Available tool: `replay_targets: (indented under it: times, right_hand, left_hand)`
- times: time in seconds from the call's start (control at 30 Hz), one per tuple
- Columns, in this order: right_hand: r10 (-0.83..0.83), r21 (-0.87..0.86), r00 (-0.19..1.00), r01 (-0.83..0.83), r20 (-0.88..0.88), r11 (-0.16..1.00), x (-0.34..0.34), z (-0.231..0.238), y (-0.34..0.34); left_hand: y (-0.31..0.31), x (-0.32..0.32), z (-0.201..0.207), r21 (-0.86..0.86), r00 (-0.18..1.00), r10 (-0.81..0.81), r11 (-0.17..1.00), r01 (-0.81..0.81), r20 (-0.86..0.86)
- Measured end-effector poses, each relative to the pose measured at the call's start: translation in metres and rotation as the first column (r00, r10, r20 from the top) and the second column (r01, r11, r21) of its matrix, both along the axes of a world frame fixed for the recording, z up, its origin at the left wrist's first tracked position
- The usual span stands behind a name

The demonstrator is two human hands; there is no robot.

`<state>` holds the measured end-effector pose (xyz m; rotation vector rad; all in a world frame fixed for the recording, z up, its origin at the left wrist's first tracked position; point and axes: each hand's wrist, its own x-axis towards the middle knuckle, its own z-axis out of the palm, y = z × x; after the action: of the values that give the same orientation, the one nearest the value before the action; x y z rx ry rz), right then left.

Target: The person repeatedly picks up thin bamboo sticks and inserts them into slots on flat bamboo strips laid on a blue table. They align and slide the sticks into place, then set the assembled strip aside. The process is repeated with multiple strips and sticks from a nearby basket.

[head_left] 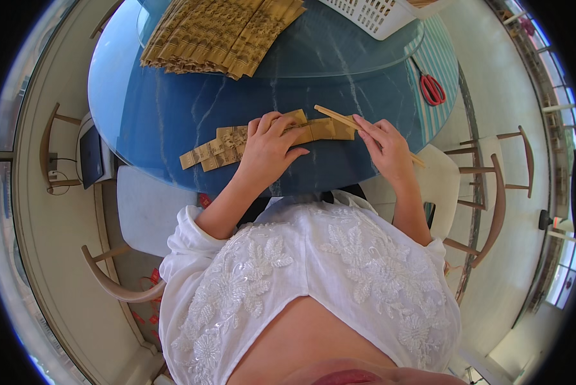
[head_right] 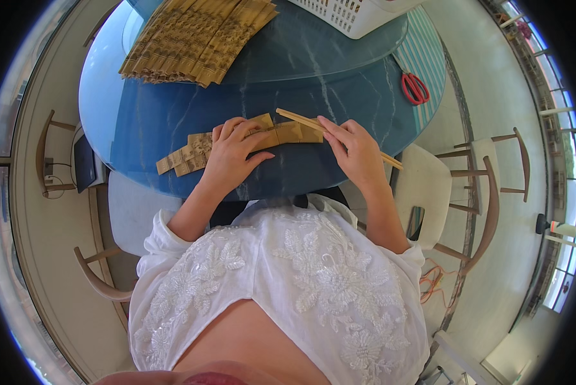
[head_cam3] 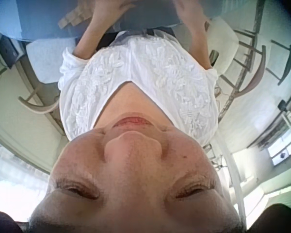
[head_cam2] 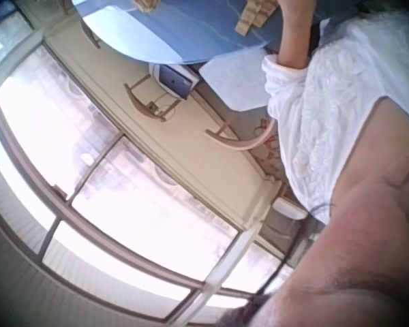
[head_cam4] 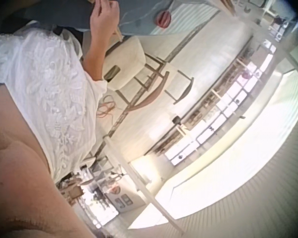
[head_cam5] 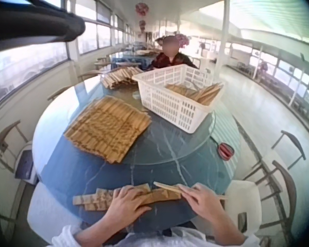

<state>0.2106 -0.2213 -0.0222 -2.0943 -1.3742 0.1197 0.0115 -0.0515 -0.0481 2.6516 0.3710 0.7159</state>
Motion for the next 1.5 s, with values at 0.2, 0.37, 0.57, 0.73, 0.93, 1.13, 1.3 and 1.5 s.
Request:
replay_targets:
  times: [0.2,0.37,0.57,0.73,0.93,1.13,1.3,1.5]
  right_hand:
    - [-0.014,0.002,1.0,0.014,-0.008,1.0,0.011,-0.004,-0.001]
    - [-0.009,0.007,1.0,0.009,0.007,1.0,0.02,-0.006,-0.005]
    - [0.017,-0.033,0.998,-0.015,0.066,0.999,0.035,-0.006,-0.018]
    - [0.078,-0.048,0.992,-0.073,0.1,0.996,0.039,-0.006,-0.022]
    - [0.096,-0.066,0.992,-0.091,0.085,0.994,0.041,-0.007,-0.025]
    - [0.122,-0.062,0.988,-0.116,0.099,0.991,0.042,-0.006,-0.018]
    - [0.146,-0.039,0.978,-0.142,0.15,0.989,0.043,-0.005,-0.015]
    - [0.136,-0.05,0.979,-0.13,0.15,0.99,0.041,-0.004,-0.015]
  left_hand:
    - [0.0,0.024,0.004,0.013,0.989,-0.115,0.993,0.117,-0.094]
    - [0.005,0.027,0.002,0.04,0.981,-0.132,0.989,0.139,-0.142]
    - [0.007,0.028,0.012,-0.037,0.978,-0.188,0.982,0.185,-0.094]
    - [0.012,0.046,0.007,-0.095,0.963,-0.249,0.966,0.239,-0.104]
    - [0.017,0.05,0.003,-0.236,0.955,-0.281,0.938,0.253,-0.094]
    - [0.019,0.054,0.004,-0.283,0.953,-0.285,0.927,0.247,-0.101]
    - [0.021,0.056,0.004,-0.331,0.946,-0.307,0.907,0.258,-0.102]
    - [0.025,0.055,-0.003,-0.387,0.947,-0.317,0.88,0.274,-0.048]
